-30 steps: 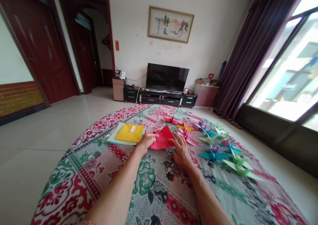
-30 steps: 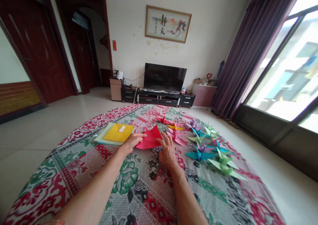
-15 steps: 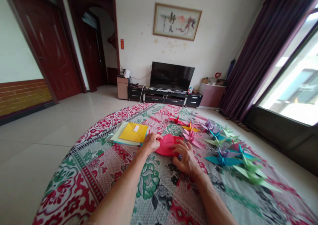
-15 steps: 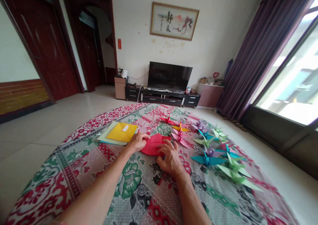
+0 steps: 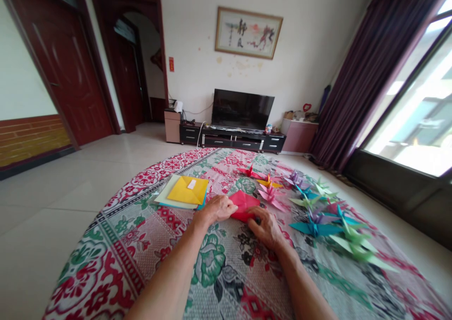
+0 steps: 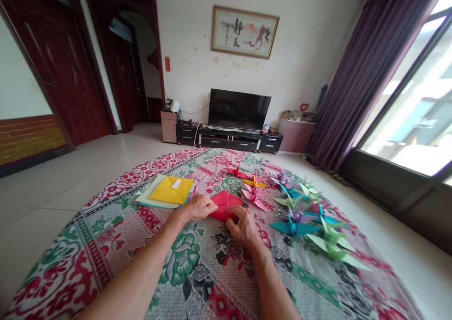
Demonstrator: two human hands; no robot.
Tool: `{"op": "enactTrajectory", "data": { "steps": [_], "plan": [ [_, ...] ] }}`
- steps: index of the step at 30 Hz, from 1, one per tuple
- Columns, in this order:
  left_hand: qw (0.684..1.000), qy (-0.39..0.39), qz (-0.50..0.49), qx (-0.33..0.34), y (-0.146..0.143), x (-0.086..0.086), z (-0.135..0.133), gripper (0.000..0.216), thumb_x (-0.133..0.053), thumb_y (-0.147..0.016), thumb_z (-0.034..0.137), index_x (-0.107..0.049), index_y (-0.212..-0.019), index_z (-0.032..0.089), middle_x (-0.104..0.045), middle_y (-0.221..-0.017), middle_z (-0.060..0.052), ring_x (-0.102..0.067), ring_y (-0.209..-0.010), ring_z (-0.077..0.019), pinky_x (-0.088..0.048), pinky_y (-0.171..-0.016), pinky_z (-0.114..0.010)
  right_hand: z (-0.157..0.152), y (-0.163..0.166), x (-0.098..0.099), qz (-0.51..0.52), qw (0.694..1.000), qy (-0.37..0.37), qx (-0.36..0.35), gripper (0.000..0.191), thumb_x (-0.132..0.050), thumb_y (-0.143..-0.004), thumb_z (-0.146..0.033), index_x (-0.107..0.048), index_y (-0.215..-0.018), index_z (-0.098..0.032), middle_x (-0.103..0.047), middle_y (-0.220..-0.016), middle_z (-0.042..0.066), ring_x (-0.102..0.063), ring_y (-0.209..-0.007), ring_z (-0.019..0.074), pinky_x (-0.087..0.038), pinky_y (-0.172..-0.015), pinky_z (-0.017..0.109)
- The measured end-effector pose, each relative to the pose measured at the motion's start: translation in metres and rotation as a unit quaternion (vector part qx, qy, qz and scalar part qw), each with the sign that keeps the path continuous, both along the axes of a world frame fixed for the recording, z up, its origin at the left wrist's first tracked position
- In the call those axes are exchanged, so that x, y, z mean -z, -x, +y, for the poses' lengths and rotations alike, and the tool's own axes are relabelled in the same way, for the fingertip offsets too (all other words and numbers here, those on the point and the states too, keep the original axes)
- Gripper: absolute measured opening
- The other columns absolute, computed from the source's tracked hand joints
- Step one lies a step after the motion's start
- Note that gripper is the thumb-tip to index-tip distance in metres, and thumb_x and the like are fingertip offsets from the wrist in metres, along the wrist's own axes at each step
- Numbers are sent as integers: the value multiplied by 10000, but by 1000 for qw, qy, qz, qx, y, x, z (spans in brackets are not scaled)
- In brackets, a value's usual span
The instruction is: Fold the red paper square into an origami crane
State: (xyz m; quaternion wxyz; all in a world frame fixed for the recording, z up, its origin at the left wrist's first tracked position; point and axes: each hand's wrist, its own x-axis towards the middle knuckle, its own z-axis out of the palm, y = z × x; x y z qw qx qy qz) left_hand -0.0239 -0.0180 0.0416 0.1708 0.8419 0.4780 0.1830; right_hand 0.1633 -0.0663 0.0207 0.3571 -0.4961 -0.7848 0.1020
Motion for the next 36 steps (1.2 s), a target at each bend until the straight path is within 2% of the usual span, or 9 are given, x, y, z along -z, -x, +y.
{"op": "enactTrajectory", "data": {
  "steps": [3, 6, 12, 16, 24, 29, 36],
  "plan": [
    [1000, 1, -9, 8, 5, 3, 3, 361, -488, -797, 432, -701, -644, 185, -638, -658, -29, -564, -649, -137, -381, -625, -206, 3, -1, 3, -3, 999, -5, 46, 174, -463, -735, -202, -634, -751, -173, -649, -732, 35, -582, -685, 162, -428, -667, 260],
    [1000, -23, 11, -6, 4, 7, 3, 360, -495, -790, 440, -700, -642, 183, -630, -635, -26, -559, -625, -132, -356, -591, -209, 8, -1, 8, -6, 996, -18, 90, 198, -471, -773, -272, -625, -702, -170, -634, -693, 37, -576, -642, 160, -415, -615, 252],
    [993, -64, 63, -78, -8, 11, 1, 309, -482, -802, 372, -695, -683, 184, -662, -759, -71, -596, -749, -170, -395, -681, -242, 18, 5, 16, 26, 987, -6, 156, 216, -468, -779, -289, -637, -841, -169, -684, -764, 52, -626, -693, 181, -437, -644, 269],
    [990, -67, 58, -106, -11, 15, -1, 286, -470, -819, 370, -691, -778, 194, -653, -852, -76, -602, -814, -173, -413, -727, -253, 22, 9, 18, 8, 981, -2, 195, 254, -483, -756, -268, -604, -950, -158, -666, -672, 27, -618, -647, 181, -422, -619, 268],
    [993, -64, 41, -95, -12, 14, -4, 218, -519, -803, 342, -667, -926, 238, -624, -916, -55, -597, -861, -173, -437, -746, -258, 23, 12, 16, -16, 977, 9, 212, 266, -517, -737, -247, -575, -983, -162, -638, -601, -7, -596, -602, 167, -388, -606, 263],
    [995, -75, 52, -44, -11, 11, -6, 255, -468, -834, 299, -682, -970, 276, -613, -874, -55, -598, -859, -174, -441, -768, -260, 23, 13, 15, -17, 974, 18, 224, 259, -520, -748, -244, -575, -986, -159, -639, -612, -1, -588, -612, 170, -379, -607, 263],
    [995, -75, 60, -40, -12, 11, -9, 319, -410, -860, 279, -666, -1050, 298, -607, -916, -64, -595, -851, -164, -450, -783, -257, 23, 13, 17, -33, 975, 19, 220, 250, -506, -768, -235, -582, -988, -145, -636, -667, 23, -576, -657, 180, -392, -654, 275]
  ]
}}
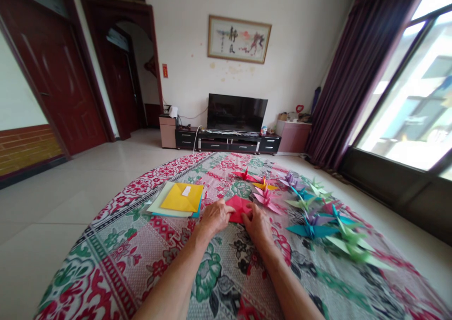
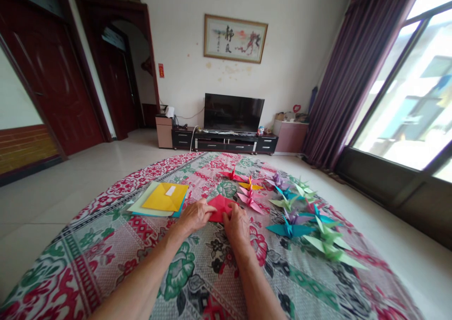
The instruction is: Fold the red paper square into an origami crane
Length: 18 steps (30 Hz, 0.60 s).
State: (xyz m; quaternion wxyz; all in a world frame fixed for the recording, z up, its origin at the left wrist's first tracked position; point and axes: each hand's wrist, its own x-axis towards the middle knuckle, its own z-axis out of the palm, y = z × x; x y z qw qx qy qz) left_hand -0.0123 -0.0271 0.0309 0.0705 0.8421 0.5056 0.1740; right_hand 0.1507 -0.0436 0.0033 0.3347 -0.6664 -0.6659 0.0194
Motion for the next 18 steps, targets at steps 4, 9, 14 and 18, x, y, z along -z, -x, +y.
{"op": "enactTrajectory", "data": {
  "steps": [4, 9, 14, 18],
  "plan": [
    [1000, 4, 8, -6, -1, 1, 1, 331, -406, -855, 282, -667, -1057, 291, -603, -934, -72, -595, -844, -167, -455, -754, -255, 1, 0, 2, -14, 999, -29, 14, 211, -507, -763, -211, -587, -949, -150, -628, -685, 32, -574, -703, 187, -402, -701, 284],
    [1000, -7, 11, -1, -2, 6, 4, 344, -395, -850, 262, -669, -1055, 299, -609, -942, -74, -597, -809, -172, -452, -702, -257, 1, -1, 4, -28, 999, -39, 13, 165, -518, -770, -211, -604, -899, -154, -631, -735, 57, -570, -751, 201, -404, -714, 290],
    [1000, -19, 11, 2, -1, 8, 4, 349, -401, -835, 232, -678, -1042, 278, -617, -918, -79, -594, -806, -176, -445, -688, -253, 2, -2, 5, -46, 998, -47, 13, 143, -520, -782, -228, -623, -863, -172, -628, -769, 62, -561, -761, 199, -399, -710, 290],
    [1000, -16, 13, 6, -2, 6, 4, 363, -397, -823, 192, -676, -1048, 256, -620, -932, -86, -590, -830, -179, -445, -710, -255, 2, -2, 5, -53, 997, -43, 21, 139, -528, -779, -223, -630, -861, -175, -626, -783, 64, -554, -769, 203, -398, -707, 290]
  ]
}}
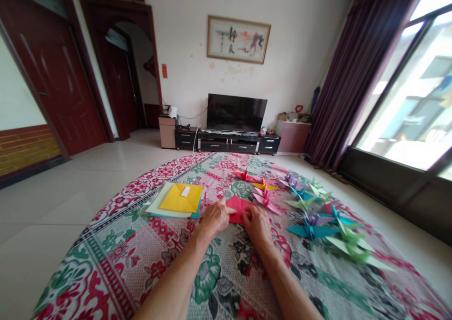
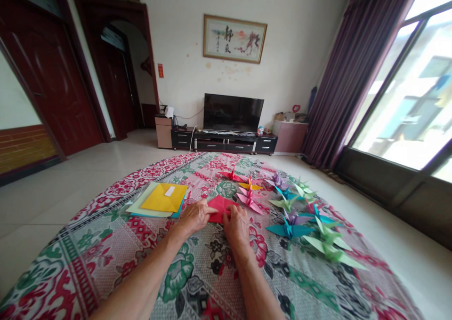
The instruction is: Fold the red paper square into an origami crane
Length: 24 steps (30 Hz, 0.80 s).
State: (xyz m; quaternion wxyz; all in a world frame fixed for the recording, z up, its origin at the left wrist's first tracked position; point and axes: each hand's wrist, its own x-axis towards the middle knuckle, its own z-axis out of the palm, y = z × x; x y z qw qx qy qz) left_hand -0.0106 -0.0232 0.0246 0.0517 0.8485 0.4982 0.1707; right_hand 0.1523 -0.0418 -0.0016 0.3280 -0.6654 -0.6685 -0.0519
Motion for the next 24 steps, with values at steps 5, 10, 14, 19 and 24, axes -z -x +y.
{"op": "enactTrajectory", "data": {
  "steps": [5, 10, 14, 19, 24],
  "plan": [
    [1000, 16, 0, 2, -1, -2, -1, 378, -381, -828, 165, -658, -1077, 232, -611, -945, -88, -582, -832, -166, -447, -732, -248, 0, 0, -1, 3, 1000, 16, 3, 145, -527, -790, -222, -633, -873, -169, -630, -806, 75, -552, -786, 207, -391, -717, 287],
    [999, -36, -3, -15, -1, -4, 0, 347, -460, -810, 207, -615, -1113, 274, -566, -992, -75, -541, -930, -188, -436, -831, -295, -3, 2, -6, -4, 999, 38, 7, 157, -509, -812, -234, -633, -882, -168, -629, -831, 75, -545, -800, 199, -379, -727, 277],
    [998, -47, 9, -42, -1, -7, -1, 347, -510, -785, 247, -591, -1122, 245, -550, -1034, -85, -508, -991, -220, -415, -883, -344, -5, 4, -9, -11, 999, 49, 14, 167, -507, -817, -231, -630, -909, -165, -625, -854, 77, -540, -814, 194, -371, -747, 273],
    [996, 2, 31, -78, -3, -12, -3, 401, -520, -773, 285, -554, -1171, 251, -550, -1047, -101, -528, -1005, -243, -430, -859, -359, -8, 4, -11, -24, 998, 51, 35, 194, -513, -817, -258, -627, -953, -181, -606, -894, 81, -537, -838, 198, -369, -749, 275],
    [996, 51, 15, -76, -2, -14, 0, 447, -550, -741, 297, -555, -1188, 276, -599, -1037, -90, -577, -983, -222, -442, -849, -315, -9, 3, -12, -36, 997, 41, 58, 212, -515, -809, -274, -619, -969, -184, -597, -929, 82, -542, -871, 205, -367, -749, 277]
  ]
}}
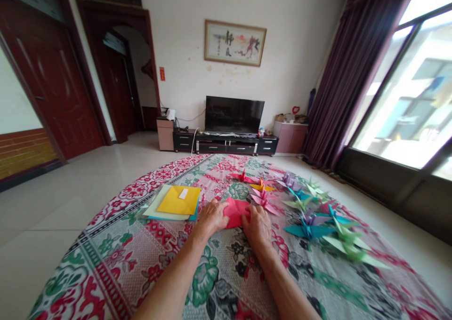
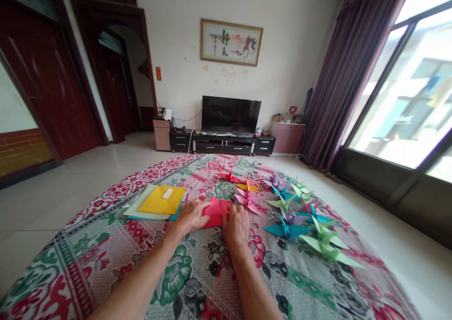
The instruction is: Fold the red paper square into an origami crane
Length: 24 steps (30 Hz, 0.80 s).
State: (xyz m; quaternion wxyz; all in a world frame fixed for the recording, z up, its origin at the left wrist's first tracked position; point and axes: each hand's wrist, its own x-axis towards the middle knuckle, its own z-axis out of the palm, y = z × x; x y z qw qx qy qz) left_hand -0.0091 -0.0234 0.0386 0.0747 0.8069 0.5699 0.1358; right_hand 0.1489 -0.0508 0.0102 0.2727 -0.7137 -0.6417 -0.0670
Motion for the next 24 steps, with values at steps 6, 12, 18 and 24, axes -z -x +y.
{"op": "enactTrajectory", "data": {
  "steps": [6, 12, 18, 24],
  "plan": [
    [999, 37, -22, 16, 0, -3, 1, 426, -589, -693, 289, -605, -1118, 253, -662, -1049, -61, -590, -1007, -214, -439, -856, -282, -1, 2, -5, 3, 1000, 28, 10, 216, -476, -813, -254, -600, -978, -187, -640, -908, 69, -584, -838, 194, -358, -700, 272],
    [998, 38, -47, 0, -5, -7, -6, 371, -595, -668, 279, -637, -1035, 238, -682, -1013, -51, -612, -967, -212, -445, -825, -259, -1, 3, -7, 14, 998, 60, -4, 198, -457, -825, -281, -628, -897, -212, -665, -859, 48, -597, -775, 174, -336, -646, 260],
    [998, 34, -53, -3, -8, -2, -3, 349, -593, -675, 281, -653, -1011, 207, -685, -1003, -69, -612, -965, -213, -437, -839, -258, -6, 6, -6, 9, 998, 29, -50, 212, -481, -817, -330, -660, -799, -217, -610, -781, 40, -556, -719, 146, -339, -645, 237],
    [998, 36, -60, -8, -10, 2, 0, 328, -560, -703, 246, -661, -1005, 170, -675, -1025, -93, -595, -1002, -211, -429, -886, -272, -9, 6, -4, -23, 998, 4, -65, 203, -500, -810, -319, -666, -791, -204, -574, -797, 50, -530, -750, 151, -344, -685, 237]
  ]
}}
